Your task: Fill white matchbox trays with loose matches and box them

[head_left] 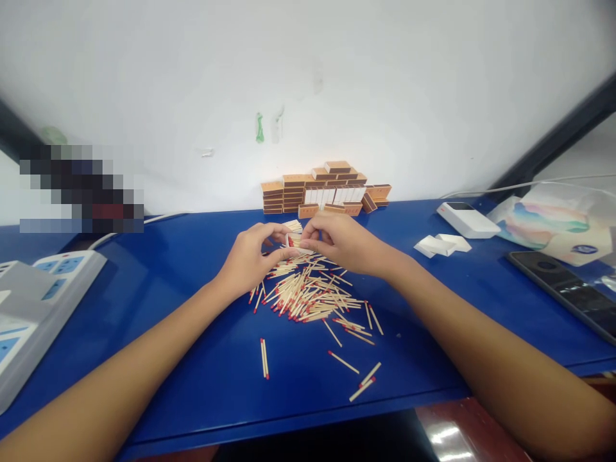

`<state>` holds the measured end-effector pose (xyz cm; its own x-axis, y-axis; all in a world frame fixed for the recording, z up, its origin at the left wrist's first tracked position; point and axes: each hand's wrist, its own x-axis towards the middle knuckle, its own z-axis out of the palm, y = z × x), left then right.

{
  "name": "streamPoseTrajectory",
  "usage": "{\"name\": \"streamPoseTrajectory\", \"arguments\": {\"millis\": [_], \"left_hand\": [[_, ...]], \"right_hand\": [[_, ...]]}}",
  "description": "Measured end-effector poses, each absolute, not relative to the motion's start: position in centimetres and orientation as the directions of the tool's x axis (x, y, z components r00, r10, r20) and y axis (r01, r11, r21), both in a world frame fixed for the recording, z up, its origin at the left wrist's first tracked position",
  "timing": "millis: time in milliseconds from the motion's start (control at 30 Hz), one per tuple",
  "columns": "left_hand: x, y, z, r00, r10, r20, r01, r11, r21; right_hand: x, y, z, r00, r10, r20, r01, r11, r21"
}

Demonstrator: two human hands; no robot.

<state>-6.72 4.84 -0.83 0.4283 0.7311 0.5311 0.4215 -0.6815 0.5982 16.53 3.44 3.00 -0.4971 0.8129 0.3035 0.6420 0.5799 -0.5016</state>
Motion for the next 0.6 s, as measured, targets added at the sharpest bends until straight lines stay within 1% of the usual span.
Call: {"name": "streamPoseTrajectory", "arguments": {"millis": [100,267,400,600], "left_hand": [[-6.7,4.84,-0.85,0.437,0.712,0.55,0.423,-0.702,0.573],[-6.78,4.93,-0.96,0.44,0.721,0.535,0.422,-0.692,0.586],[-6.85,4.9,-0.87,0.427,0.72,0.547,0.422,-0.694,0.584],[-6.92,5.1,-0.5,0.36,0.755,0.549,0.465,-0.655,0.596]], "right_hand": [[16.43,3.29,3.06,-0.498,0.812,0.304,0.64,0.581,-0.503],[16.31,3.17,3.04,-0.514,0.778,0.363,0.613,0.628,-0.479],[16.39,3.34,2.85,-0.539,0.76,0.363,0.595,0.649,-0.474],[16.31,3.05,3.22,-0.462,0.757,0.462,0.589,0.651,-0.479]]}}
